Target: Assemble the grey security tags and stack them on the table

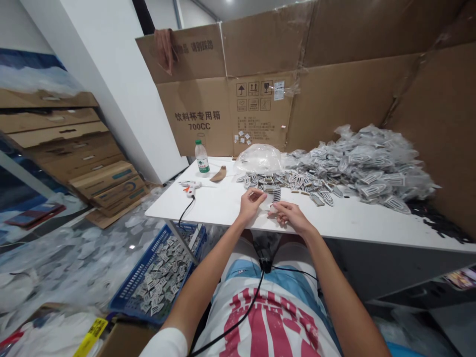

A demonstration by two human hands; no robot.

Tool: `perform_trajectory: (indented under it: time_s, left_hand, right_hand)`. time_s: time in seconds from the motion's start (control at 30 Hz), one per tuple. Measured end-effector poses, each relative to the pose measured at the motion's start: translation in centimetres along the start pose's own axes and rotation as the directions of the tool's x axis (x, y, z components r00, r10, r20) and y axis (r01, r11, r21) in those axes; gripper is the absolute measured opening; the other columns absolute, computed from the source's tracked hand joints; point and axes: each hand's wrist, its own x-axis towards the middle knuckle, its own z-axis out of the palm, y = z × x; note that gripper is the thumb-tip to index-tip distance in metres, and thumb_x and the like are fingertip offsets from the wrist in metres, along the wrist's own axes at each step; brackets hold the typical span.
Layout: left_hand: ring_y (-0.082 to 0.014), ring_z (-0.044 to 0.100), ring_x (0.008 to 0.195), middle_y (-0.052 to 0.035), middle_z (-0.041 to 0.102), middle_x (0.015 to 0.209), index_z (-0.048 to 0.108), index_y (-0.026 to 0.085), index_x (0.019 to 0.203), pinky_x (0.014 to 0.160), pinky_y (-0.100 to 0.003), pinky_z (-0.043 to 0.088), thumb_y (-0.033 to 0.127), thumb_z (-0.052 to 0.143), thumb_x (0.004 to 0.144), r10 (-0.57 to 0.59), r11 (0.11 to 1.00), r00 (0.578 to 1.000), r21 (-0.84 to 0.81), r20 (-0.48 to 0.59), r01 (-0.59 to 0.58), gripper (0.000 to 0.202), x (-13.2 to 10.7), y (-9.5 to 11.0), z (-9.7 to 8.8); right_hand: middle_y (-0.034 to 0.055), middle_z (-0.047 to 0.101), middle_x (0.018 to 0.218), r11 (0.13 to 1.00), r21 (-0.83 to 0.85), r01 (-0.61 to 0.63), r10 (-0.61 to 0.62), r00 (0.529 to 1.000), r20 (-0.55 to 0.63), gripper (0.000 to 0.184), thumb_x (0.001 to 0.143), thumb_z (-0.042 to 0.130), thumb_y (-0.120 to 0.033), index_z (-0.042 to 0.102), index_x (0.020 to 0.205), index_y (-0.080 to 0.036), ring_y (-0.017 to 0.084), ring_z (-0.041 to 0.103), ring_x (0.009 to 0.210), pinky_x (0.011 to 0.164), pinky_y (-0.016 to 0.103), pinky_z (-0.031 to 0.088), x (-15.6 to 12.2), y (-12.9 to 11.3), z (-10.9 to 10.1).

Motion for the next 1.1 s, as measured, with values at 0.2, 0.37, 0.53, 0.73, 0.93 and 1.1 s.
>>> perform_trajectory:
  time_s: [0.2, 0.37, 0.53, 0.73, 0.93, 1.1]
  left_hand:
    - [-0.0182, 0.065, 0.087, -0.0038, 0.068, 0.09, 0.068, 0.019, 0.087, 0.086, -0.034, 0.053, 0.05, 0.088, 0.08, -0.011, 1.0, 0.999, -0.006, 0.035, 0.011, 0.038, -0.1, 0.0, 0.0]
    - [-0.0176, 0.066, 0.084, -0.0037, 0.068, 0.089, 0.068, 0.019, 0.086, 0.082, -0.033, 0.054, 0.05, 0.089, 0.078, -0.05, 0.999, 0.997, -0.005, 0.059, 0.05, 0.039, -0.2, -0.3, 0.0]
    - [-0.0173, 0.066, 0.084, -0.0038, 0.068, 0.089, 0.067, 0.018, 0.085, 0.083, -0.033, 0.055, 0.052, 0.089, 0.078, -0.049, 0.999, 0.996, 0.011, 0.071, 0.048, 0.04, -0.3, -0.3, -0.1]
    - [-0.0177, 0.066, 0.085, -0.0036, 0.068, 0.089, 0.068, 0.018, 0.085, 0.085, -0.035, 0.056, 0.053, 0.091, 0.075, -0.086, 0.995, 0.994, -0.037, 0.073, 0.089, 0.043, -0.4, 0.0, -0.2]
    - [-0.0163, 0.065, 0.083, -0.0035, 0.067, 0.088, 0.067, 0.017, 0.086, 0.08, -0.032, 0.054, 0.05, 0.091, 0.077, -0.078, 0.994, 0.979, -0.058, 0.191, 0.09, 0.042, -0.6, 0.0, -0.2]
    - [-0.0144, 0.063, 0.084, -0.0029, 0.064, 0.091, 0.068, 0.015, 0.091, 0.08, -0.029, 0.052, 0.048, 0.086, 0.085, 0.035, 0.999, 0.973, -0.014, 0.227, -0.032, 0.038, -0.7, -0.4, 0.0]
  right_hand:
    - [0.0104, 0.083, 0.092, 0.999, -0.05, -0.008, 0.01, 0.999, 0.053, 0.052, 0.081, 0.084, -0.066, 0.075, 0.106, -0.021, 0.014, 0.062, 0.054, 0.044, 0.023, 0.046, 0.0, -0.1, 0.3]
    - [0.0077, 0.081, 0.087, 1.0, -0.018, 0.023, -0.023, 1.0, -0.022, 0.051, 0.081, 0.082, -0.068, 0.073, 0.102, -0.022, 0.012, 0.058, 0.049, 0.042, 0.023, 0.045, 0.1, 0.2, 0.1]
    - [0.0084, 0.081, 0.092, 0.999, 0.003, 0.051, -0.051, 0.996, -0.077, 0.052, 0.079, 0.084, -0.068, 0.073, 0.099, -0.021, 0.013, 0.059, 0.053, 0.045, 0.024, 0.047, 0.2, 0.4, -0.2]
    - [0.0105, 0.081, 0.096, 0.994, 0.079, 0.07, -0.059, 0.988, -0.14, 0.051, 0.079, 0.086, -0.065, 0.072, 0.098, -0.02, 0.013, 0.061, 0.058, 0.05, 0.023, 0.048, 0.0, 0.3, -0.5]
    - [0.0083, 0.079, 0.092, 0.991, 0.135, 0.024, -0.018, 0.999, -0.045, 0.048, 0.08, 0.087, -0.061, 0.072, 0.1, -0.02, 0.014, 0.063, 0.061, 0.051, 0.023, 0.048, -0.2, -0.2, -0.9]
    - [0.0081, 0.08, 0.093, 0.986, 0.164, -0.022, 0.006, 0.995, 0.1, 0.042, 0.086, 0.084, -0.057, 0.072, 0.101, -0.02, 0.013, 0.061, 0.061, 0.051, 0.022, 0.048, -0.2, -0.5, -1.5]
